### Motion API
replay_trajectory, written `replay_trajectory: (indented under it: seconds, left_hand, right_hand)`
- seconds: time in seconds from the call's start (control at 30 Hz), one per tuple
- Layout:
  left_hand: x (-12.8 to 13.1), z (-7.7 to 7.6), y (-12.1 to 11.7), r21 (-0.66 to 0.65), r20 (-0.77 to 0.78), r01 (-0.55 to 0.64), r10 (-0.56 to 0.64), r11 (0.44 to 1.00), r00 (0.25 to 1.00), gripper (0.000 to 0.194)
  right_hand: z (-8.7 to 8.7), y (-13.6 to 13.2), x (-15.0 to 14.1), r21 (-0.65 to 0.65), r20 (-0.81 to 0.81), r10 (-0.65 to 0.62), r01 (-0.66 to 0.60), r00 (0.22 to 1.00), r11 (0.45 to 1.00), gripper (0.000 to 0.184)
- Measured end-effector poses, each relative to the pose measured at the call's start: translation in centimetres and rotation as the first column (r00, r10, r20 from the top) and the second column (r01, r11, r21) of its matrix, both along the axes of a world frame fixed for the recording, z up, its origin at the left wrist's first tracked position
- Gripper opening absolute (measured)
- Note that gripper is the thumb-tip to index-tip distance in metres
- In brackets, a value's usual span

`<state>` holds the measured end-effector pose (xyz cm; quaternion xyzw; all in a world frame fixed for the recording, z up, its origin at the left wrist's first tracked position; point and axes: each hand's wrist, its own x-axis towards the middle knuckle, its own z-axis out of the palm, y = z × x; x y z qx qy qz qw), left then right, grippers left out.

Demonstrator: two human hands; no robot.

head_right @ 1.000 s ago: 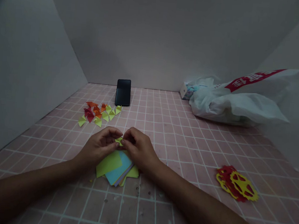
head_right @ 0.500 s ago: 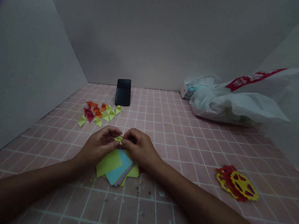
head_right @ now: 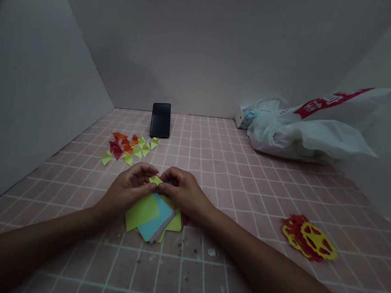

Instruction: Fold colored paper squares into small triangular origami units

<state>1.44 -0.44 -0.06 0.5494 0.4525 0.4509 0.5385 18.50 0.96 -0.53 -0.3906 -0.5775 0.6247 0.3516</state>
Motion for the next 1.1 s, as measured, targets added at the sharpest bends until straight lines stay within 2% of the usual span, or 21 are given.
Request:
replay_trajectory:
  seconds: [0.3, 0.6, 0.83, 1.1]
  left_hand:
    - [-0.1, -0.5, -0.2, 0.137, -0.119, -0.017, 0.034, 0.99, 0.992, 0.023]
    - [-0.3, -0.7, 0.0, 0.268, -0.156, -0.048, 0.092, 0.962, 0.983, 0.014]
    - [-0.4, -0.8, -0.2, 0.119, -0.169, -0.011, 0.031, 0.993, 0.985, 0.013]
    - [-0.5, -1.0, -0.3, 0.16, -0.246, -0.075, 0.114, 0.984, 0.963, 0.013]
  right_hand:
    - [0.0, -0.2, -0.3, 0.035, 0.019, -0.037, 0.036, 0.999, 0.999, 0.012]
    - [-0.2, -0.7, -0.5, 0.099, 0.043, -0.135, 0.13, 0.99, 0.987, 0.013]
    - [0.0, -0.8, -0.7, 0.155, 0.061, -0.157, 0.146, 0.986, 0.977, 0.016]
    - [-0.1, -0.8, -0.8, 0.205, 0.077, -0.178, 0.159, 0.981, 0.966, 0.015]
